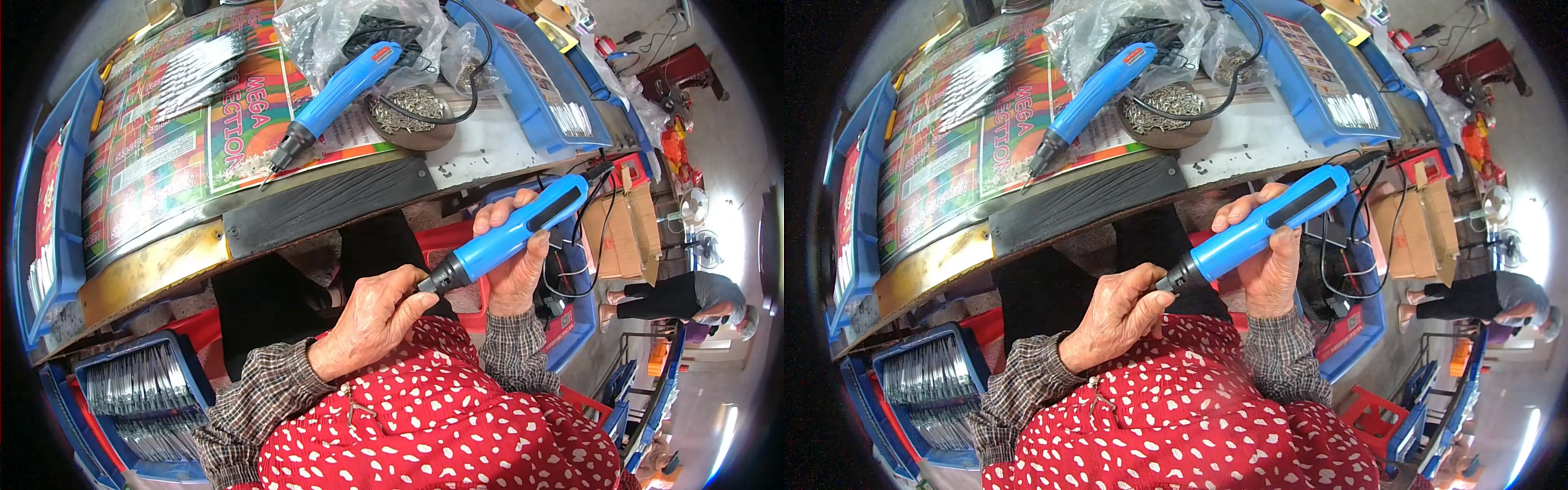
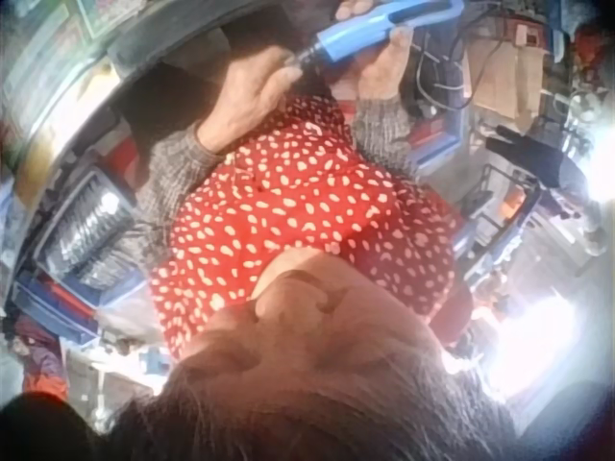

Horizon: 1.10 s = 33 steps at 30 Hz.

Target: The person adjusts an electric screwdriver, then picks up small components and fastens them using the electric screwdriver.

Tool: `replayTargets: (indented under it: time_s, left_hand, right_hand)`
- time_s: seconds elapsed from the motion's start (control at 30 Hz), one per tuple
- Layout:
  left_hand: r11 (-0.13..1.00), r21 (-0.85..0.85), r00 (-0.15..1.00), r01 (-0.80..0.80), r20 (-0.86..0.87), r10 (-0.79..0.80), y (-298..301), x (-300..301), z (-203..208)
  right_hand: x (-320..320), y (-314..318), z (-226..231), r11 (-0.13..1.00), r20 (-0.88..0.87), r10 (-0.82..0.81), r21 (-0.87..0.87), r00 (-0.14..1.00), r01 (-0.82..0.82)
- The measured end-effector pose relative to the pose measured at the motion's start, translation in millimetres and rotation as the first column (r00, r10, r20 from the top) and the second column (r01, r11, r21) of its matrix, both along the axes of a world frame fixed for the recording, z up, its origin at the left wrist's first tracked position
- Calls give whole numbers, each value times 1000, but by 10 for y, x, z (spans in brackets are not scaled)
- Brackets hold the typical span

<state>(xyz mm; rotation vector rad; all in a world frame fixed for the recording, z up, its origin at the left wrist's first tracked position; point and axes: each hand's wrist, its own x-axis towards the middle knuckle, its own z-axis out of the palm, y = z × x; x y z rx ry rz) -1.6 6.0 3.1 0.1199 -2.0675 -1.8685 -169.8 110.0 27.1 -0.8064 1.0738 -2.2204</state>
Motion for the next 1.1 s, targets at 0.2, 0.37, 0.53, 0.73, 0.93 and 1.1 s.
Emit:
replayTargets:
  time_s: [0.2, 0.37, 0.53, 0.73, 0.93, 1.1]
  left_hand:
    - [993, -101, 995, -67, -78, 60, 23, 2, 15]
    - [982, -152, 989, -109, -121, 91, 38, 7, 28]
    - [979, -167, 987, -117, -128, 97, 47, 12, 16]
    - [987, -138, 994, -83, -81, 73, 46, 28, 80]
    - [983, -155, 990, -98, -115, 81, 53, 16, 32]
    - [989, -130, 996, -65, -74, 56, 50, 23, 65]
  right_hand:
    - [-64, 20, -82, 991, 47, 110, -87, 993, -105]
    - [-71, 27, -79, 987, 39, 131, -104, 991, -126]
    - [-72, 29, -97, 985, 40, 142, -106, 989, -137]
    - [-72, 35, -99, 983, 43, 148, -119, 988, -142]
    - [-62, 33, -90, 981, 47, 149, -130, 988, -142]
    - [-64, 43, -92, 984, 40, 137, -122, 990, -132]
